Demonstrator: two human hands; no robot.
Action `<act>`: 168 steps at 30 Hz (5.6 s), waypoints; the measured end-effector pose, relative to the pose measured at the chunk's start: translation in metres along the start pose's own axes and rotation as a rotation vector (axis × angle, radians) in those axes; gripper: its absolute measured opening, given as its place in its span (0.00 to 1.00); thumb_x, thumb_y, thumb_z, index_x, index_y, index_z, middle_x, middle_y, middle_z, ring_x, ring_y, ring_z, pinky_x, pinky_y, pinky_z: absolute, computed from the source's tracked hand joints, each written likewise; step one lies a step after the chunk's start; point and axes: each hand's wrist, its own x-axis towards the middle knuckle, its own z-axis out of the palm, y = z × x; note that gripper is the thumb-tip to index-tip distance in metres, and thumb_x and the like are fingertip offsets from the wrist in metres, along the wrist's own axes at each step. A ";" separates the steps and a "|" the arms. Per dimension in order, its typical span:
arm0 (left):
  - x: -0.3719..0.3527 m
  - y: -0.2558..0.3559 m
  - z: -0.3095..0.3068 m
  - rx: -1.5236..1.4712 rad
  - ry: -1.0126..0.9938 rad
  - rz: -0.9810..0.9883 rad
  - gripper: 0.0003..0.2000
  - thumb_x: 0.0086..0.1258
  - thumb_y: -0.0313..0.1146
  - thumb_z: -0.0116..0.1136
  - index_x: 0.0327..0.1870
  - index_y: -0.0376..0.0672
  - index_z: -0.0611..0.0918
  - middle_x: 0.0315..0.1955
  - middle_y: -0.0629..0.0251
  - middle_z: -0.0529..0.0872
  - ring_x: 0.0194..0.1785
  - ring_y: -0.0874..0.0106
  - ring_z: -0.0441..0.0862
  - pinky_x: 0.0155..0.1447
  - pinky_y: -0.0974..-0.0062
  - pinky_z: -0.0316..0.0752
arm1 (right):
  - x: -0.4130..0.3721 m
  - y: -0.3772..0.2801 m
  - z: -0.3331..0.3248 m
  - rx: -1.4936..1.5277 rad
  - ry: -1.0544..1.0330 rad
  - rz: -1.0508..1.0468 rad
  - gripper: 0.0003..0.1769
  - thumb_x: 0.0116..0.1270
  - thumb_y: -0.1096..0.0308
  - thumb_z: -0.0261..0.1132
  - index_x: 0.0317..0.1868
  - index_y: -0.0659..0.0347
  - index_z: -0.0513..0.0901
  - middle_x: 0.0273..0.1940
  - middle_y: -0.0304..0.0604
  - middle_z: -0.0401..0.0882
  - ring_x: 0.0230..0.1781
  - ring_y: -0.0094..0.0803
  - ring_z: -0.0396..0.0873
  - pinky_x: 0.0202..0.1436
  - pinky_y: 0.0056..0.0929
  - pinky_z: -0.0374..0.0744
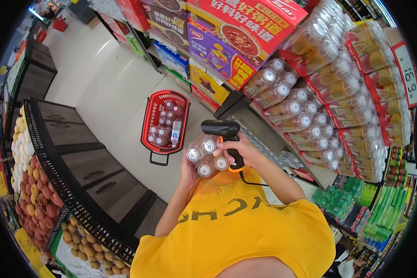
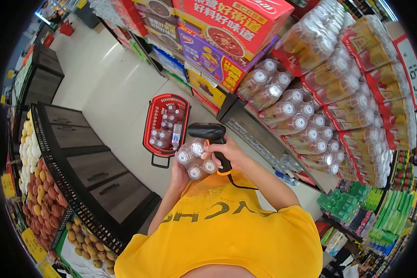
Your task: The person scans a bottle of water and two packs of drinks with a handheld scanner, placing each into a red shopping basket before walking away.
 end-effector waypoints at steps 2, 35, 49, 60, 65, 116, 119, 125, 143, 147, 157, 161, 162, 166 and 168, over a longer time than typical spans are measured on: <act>0.004 0.008 0.007 0.013 0.064 -0.025 0.29 0.76 0.57 0.36 0.67 0.44 0.68 0.61 0.65 0.75 0.62 0.68 0.71 0.65 0.66 0.61 | 0.011 -0.006 -0.006 -0.002 -0.028 0.010 0.10 0.58 0.73 0.67 0.38 0.66 0.77 0.29 0.55 0.83 0.11 0.27 0.70 0.13 0.26 0.67; 0.181 0.082 -0.104 0.267 0.698 0.142 0.17 0.74 0.46 0.52 0.26 0.46 0.76 0.17 0.74 0.75 0.19 0.81 0.69 0.24 0.80 0.63 | 0.134 -0.031 -0.161 -0.306 0.128 0.341 0.08 0.62 0.68 0.66 0.40 0.59 0.78 0.34 0.45 0.84 0.14 0.23 0.73 0.16 0.23 0.70; 0.495 0.064 -0.304 -0.216 0.748 0.013 0.24 0.78 0.53 0.39 0.24 0.46 0.72 0.17 0.71 0.75 0.20 0.76 0.72 0.25 0.78 0.69 | 0.106 0.077 -0.145 -0.272 0.675 0.535 0.10 0.59 0.69 0.69 0.39 0.62 0.79 0.32 0.43 0.84 0.12 0.24 0.73 0.14 0.23 0.71; 0.488 0.028 -0.390 -0.262 0.808 -0.155 0.23 0.76 0.52 0.31 0.47 0.45 0.78 0.32 0.66 0.79 0.34 0.72 0.76 0.36 0.75 0.76 | 0.117 0.122 -0.141 -0.231 0.726 0.631 0.10 0.62 0.70 0.66 0.42 0.63 0.78 0.32 0.48 0.85 0.13 0.27 0.74 0.16 0.26 0.72; 0.476 0.031 -0.373 -0.325 0.690 -0.055 0.27 0.75 0.50 0.42 0.68 0.41 0.64 0.56 0.56 0.76 0.56 0.60 0.75 0.55 0.62 0.74 | 0.127 0.112 -0.137 -0.285 0.727 0.575 0.11 0.62 0.70 0.67 0.43 0.63 0.78 0.32 0.49 0.85 0.13 0.27 0.75 0.16 0.26 0.73; 0.303 -0.108 0.035 0.982 -0.005 -0.488 0.17 0.68 0.34 0.52 0.54 0.34 0.74 0.32 0.54 0.83 0.27 0.69 0.80 0.26 0.80 0.71 | -0.339 0.012 -0.254 0.282 1.322 -0.975 0.14 0.59 0.75 0.67 0.46 0.64 0.77 0.29 0.42 0.79 0.17 0.22 0.72 0.20 0.22 0.69; 0.312 -0.113 0.047 1.130 -0.075 -0.495 0.17 0.69 0.34 0.48 0.56 0.35 0.74 0.35 0.55 0.84 0.31 0.68 0.81 0.31 0.78 0.74 | -0.335 0.029 -0.276 0.336 1.459 -0.919 0.12 0.61 0.71 0.68 0.42 0.64 0.77 0.35 0.49 0.82 0.16 0.22 0.71 0.19 0.22 0.69; 0.299 -0.117 0.072 1.221 -0.120 -0.388 0.19 0.70 0.34 0.45 0.59 0.35 0.73 0.42 0.53 0.85 0.39 0.66 0.84 0.37 0.77 0.78 | -0.314 0.044 -0.306 0.505 1.185 -0.948 0.13 0.60 0.70 0.69 0.42 0.62 0.76 0.37 0.48 0.81 0.16 0.23 0.71 0.19 0.23 0.70; 0.287 -0.121 0.039 1.133 -0.038 -0.376 0.20 0.71 0.36 0.48 0.59 0.33 0.73 0.44 0.52 0.85 0.37 0.70 0.84 0.34 0.82 0.74 | -0.312 0.051 -0.371 0.677 0.428 -1.062 0.11 0.65 0.70 0.61 0.45 0.63 0.72 0.16 0.38 0.67 0.10 0.24 0.64 0.13 0.23 0.64; 0.288 -0.127 0.049 1.134 -0.068 -0.388 0.20 0.71 0.35 0.48 0.60 0.34 0.73 0.44 0.52 0.85 0.37 0.71 0.84 0.36 0.80 0.75 | -0.315 0.054 -0.360 0.707 0.514 -1.041 0.10 0.64 0.70 0.60 0.44 0.63 0.73 0.18 0.40 0.69 0.10 0.25 0.65 0.13 0.23 0.64; 0.251 -0.155 0.129 1.725 -0.724 0.025 0.17 0.68 0.39 0.52 0.50 0.37 0.82 0.46 0.53 0.86 0.49 0.61 0.83 0.52 0.71 0.75 | -0.336 0.017 -0.283 0.635 0.934 -0.971 0.10 0.59 0.74 0.66 0.40 0.65 0.76 0.26 0.41 0.75 0.10 0.25 0.68 0.13 0.26 0.65; 0.203 -0.158 0.185 1.762 -0.814 0.008 0.18 0.69 0.40 0.51 0.51 0.37 0.81 0.47 0.50 0.84 0.54 0.56 0.81 0.58 0.68 0.73 | -0.347 0.016 -0.263 0.522 1.083 -0.925 0.11 0.59 0.75 0.67 0.40 0.65 0.76 0.26 0.42 0.75 0.09 0.25 0.67 0.13 0.26 0.66; 0.196 -0.158 0.195 1.776 -0.857 -0.026 0.18 0.69 0.40 0.51 0.51 0.37 0.81 0.47 0.50 0.84 0.53 0.56 0.81 0.57 0.68 0.73 | -0.350 0.017 -0.259 0.516 1.102 -0.912 0.10 0.59 0.75 0.67 0.40 0.66 0.76 0.24 0.42 0.75 0.09 0.25 0.67 0.13 0.26 0.66; 0.134 -0.158 0.251 1.750 -1.197 -0.074 0.18 0.70 0.40 0.50 0.52 0.36 0.80 0.47 0.51 0.84 0.52 0.57 0.81 0.57 0.68 0.72 | -0.363 0.012 -0.236 0.449 1.070 -0.872 0.11 0.60 0.76 0.65 0.43 0.68 0.75 0.25 0.43 0.75 0.09 0.25 0.68 0.12 0.25 0.66; 0.102 -0.162 0.277 1.536 -1.314 -0.227 0.17 0.71 0.38 0.50 0.53 0.36 0.79 0.46 0.51 0.83 0.51 0.59 0.80 0.57 0.69 0.71 | -0.368 0.005 -0.221 0.424 1.023 -0.861 0.12 0.60 0.77 0.64 0.44 0.68 0.75 0.26 0.43 0.75 0.09 0.25 0.68 0.12 0.25 0.66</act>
